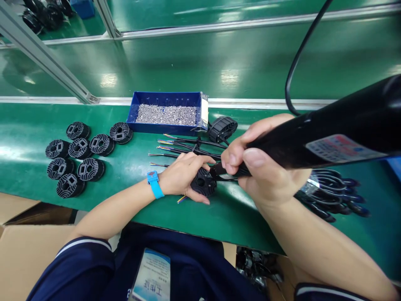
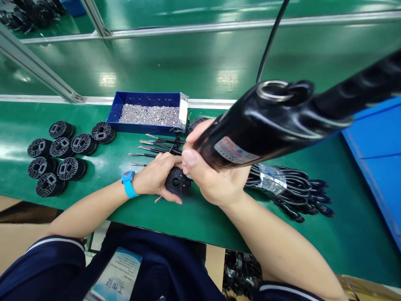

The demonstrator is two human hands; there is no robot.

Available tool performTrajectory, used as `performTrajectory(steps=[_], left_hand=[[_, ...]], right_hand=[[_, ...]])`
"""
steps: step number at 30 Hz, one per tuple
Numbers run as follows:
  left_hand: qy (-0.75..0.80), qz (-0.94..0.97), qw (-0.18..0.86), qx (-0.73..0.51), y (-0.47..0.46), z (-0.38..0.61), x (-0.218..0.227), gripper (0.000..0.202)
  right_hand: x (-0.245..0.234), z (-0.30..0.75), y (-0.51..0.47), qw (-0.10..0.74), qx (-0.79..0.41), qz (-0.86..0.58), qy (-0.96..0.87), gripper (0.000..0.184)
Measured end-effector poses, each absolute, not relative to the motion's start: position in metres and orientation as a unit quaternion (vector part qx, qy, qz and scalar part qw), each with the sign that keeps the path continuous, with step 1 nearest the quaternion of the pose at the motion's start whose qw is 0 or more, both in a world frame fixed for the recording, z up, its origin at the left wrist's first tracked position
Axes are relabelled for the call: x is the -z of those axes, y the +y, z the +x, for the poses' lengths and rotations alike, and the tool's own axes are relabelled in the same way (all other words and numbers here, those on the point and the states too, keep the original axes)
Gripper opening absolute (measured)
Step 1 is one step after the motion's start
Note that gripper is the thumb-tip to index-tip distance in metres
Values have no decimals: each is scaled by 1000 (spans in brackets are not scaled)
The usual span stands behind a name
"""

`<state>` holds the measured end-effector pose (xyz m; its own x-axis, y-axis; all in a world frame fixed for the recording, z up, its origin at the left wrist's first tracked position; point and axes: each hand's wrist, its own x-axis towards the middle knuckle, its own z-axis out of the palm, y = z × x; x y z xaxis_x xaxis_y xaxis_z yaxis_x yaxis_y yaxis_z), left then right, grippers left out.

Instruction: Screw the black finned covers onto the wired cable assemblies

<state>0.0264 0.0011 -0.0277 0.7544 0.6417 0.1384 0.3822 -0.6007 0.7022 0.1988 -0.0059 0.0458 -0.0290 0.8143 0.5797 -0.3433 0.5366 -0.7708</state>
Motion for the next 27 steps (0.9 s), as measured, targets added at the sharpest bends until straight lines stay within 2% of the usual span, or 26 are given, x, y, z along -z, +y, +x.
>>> performTrajectory(steps=[9,16,22,27], left_hand=[[300,872,340,-184,2,26,28,97],[288,871,350,-190,3,26,25,96],[300,870,343,-189,4,27,25,96],[287,873,338,-204,-2,27,24,99]], right_hand=[[-46,206,-1,648,-462,-177,-579,18],[-57,223,11,537,-525,-66,-657,22],[-54,212,-2,650,-442,-186,-590,28],[-77,226,-2,573,-503,-93,-640,19]])
